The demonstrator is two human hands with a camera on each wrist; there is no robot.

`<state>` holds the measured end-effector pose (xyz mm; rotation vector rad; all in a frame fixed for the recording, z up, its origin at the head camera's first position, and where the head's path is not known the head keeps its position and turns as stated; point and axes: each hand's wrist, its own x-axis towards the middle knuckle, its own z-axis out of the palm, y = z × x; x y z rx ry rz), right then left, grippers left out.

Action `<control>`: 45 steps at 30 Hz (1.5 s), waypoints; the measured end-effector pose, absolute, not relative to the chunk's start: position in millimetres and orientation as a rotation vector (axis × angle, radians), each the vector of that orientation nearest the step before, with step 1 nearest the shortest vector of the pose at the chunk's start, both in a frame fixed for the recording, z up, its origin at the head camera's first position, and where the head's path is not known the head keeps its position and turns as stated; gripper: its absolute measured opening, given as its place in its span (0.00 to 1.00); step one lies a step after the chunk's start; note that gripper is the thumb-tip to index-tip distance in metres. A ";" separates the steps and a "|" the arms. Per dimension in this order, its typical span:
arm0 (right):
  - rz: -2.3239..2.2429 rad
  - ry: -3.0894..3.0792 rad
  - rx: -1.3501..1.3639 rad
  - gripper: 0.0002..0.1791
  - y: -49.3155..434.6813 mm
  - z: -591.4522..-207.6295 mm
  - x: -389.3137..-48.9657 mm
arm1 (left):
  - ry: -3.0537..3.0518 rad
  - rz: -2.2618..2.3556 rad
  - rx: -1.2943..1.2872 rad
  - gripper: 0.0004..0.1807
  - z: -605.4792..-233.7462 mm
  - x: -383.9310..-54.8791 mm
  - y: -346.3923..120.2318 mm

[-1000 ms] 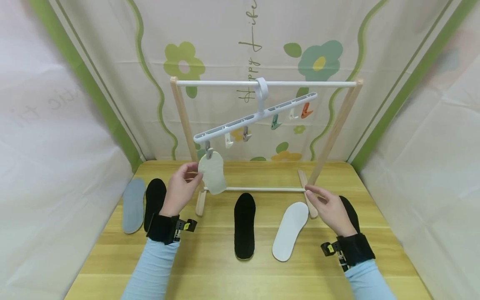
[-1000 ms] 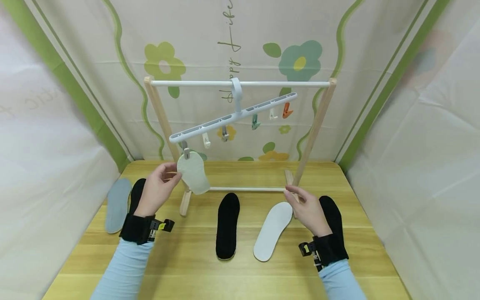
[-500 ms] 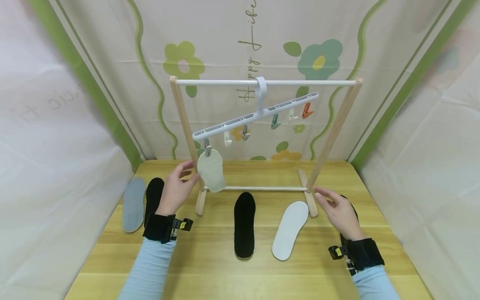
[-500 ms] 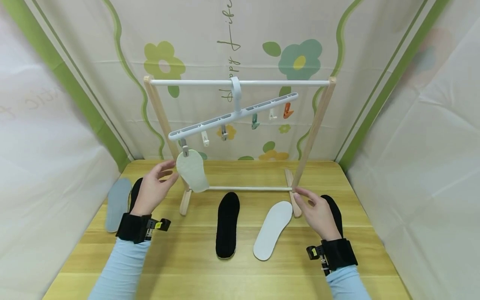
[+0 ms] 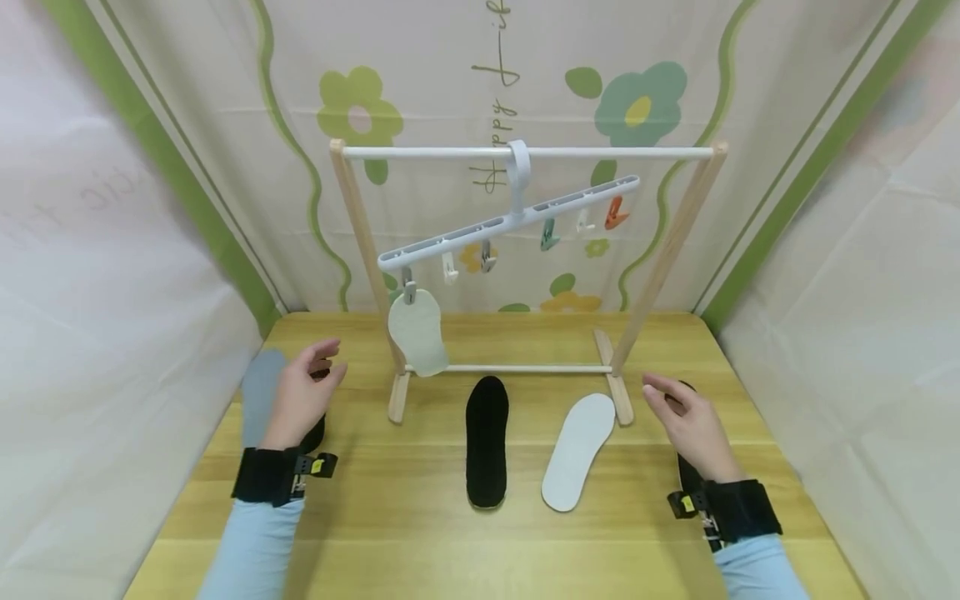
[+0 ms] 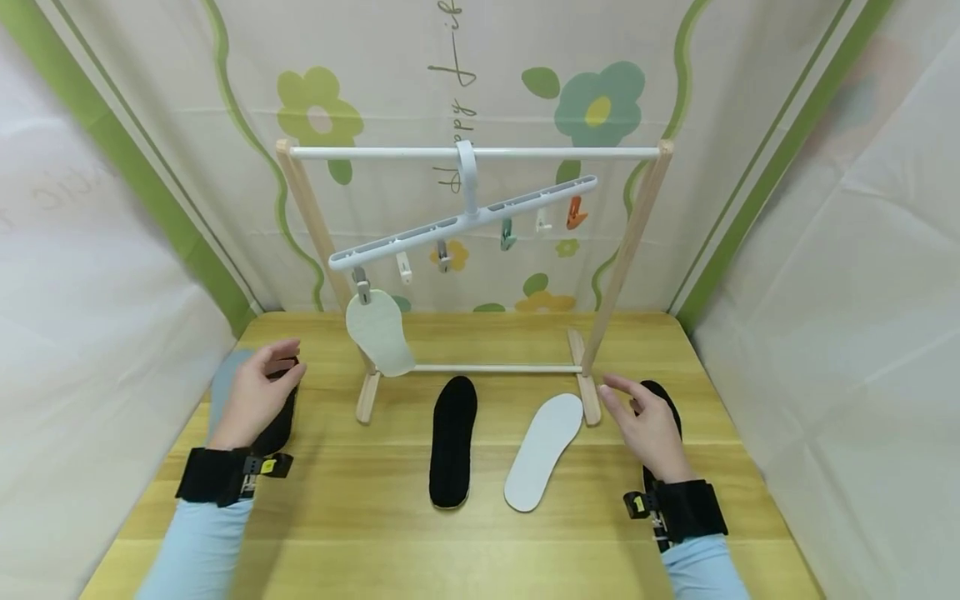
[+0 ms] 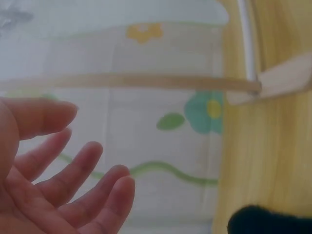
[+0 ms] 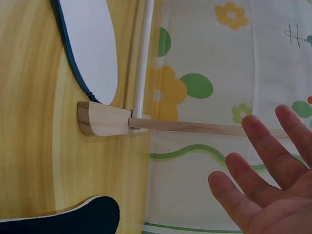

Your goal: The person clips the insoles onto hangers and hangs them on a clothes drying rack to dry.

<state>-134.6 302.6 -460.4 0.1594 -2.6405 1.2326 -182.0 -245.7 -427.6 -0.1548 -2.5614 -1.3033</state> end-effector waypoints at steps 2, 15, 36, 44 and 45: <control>1.229 -2.643 0.154 0.24 303.1 -462.5 -132.0 | -2.560 -1.307 -0.145 0.23 -431.3 -179.4 -253.7; 1.263 -2.596 0.001 0.23 297.2 -489.4 -114.0 | -2.649 -1.269 0.017 0.21 -453.4 -155.8 -274.9; 1.260 -2.556 -0.199 0.20 324.9 -519.2 -79.2 | -2.641 -1.444 -0.034 0.17 -475.5 -121.9 -205.2; 1.200 -2.645 -0.316 0.24 345.5 -525.4 -73.3 | -2.603 -1.512 -0.131 0.14 -467.7 -111.4 -179.2; 1.190 -2.656 -0.337 0.24 348.4 -525.8 -73.2 | -2.597 -1.524 -0.144 0.14 -467.9 -110.6 -176.0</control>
